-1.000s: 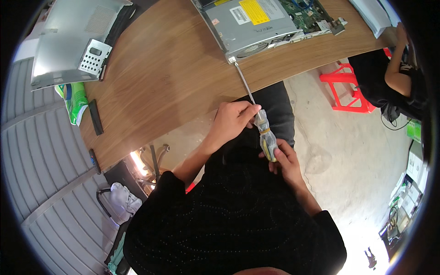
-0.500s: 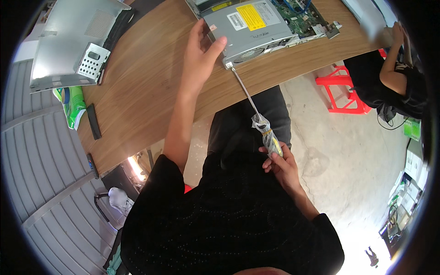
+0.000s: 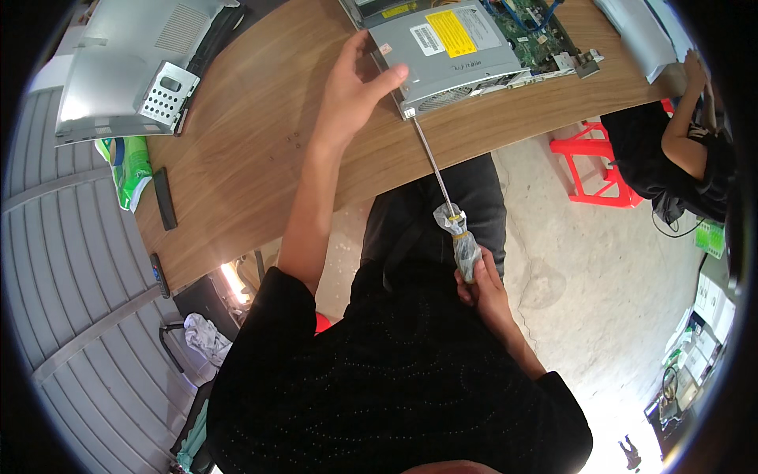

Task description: The person disassembles a computer by using a screwdriver to remove screws from the case and internal components, then lifts the power supply and other parts out of the chassis.

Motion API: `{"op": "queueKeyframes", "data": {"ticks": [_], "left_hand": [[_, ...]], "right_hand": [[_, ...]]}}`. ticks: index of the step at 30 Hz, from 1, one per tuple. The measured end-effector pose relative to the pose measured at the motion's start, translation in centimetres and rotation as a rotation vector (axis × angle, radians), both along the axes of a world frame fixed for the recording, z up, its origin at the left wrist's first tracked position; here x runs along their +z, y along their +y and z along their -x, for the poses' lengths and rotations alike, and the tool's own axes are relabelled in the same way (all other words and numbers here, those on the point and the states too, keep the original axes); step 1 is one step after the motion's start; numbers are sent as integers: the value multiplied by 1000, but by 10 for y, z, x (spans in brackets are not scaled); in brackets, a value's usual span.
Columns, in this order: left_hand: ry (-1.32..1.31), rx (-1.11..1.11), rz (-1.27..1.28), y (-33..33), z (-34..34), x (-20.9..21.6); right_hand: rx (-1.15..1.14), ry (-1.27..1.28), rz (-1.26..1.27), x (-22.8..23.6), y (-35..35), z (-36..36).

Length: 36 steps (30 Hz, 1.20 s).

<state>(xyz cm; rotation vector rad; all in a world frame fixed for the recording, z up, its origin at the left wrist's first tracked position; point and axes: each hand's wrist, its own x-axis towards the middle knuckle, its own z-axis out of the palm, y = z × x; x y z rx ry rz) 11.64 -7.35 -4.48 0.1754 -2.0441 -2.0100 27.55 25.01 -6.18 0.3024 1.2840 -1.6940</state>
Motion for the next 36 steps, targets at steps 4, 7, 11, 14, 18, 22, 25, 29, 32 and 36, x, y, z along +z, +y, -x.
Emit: {"op": "queueKeyframes", "data": {"ticks": [4, 7, 11, 14, 18, 22, 25, 29, 32, 36], "left_hand": [[43, 23, 62, 1, 7, -7], [-39, -23, -87, 15, 0, 9], [11, -41, -161, 3, -7, 0], [14, -24, -84, 6, -6, -1], [-29, -37, -89, 16, -6, 9], [-17, -66, -12, 17, -8, 14], [5, -121, 30, 10, -9, 6], [60, -158, -19, 10, -16, 11], [129, -302, 70, 3, -14, 5], [44, -180, 508, 1, -16, 7]], "right_hand": [[-46, 148, -17, -10, 2, -10], [-75, 7, 14, -5, 8, -10], [-61, -68, 130, -3, 4, 0], [56, -69, 162, -19, 19, 5], [-94, -57, 64, 12, 15, 12], [-47, 108, 28, 7, 20, 7], [-9, 101, 40, 6, 24, 10], [-96, 18, 61, 2, 23, 11], [-65, -41, 98, -12, 26, 7], [-164, 64, 69, -1, 22, 2]]}}
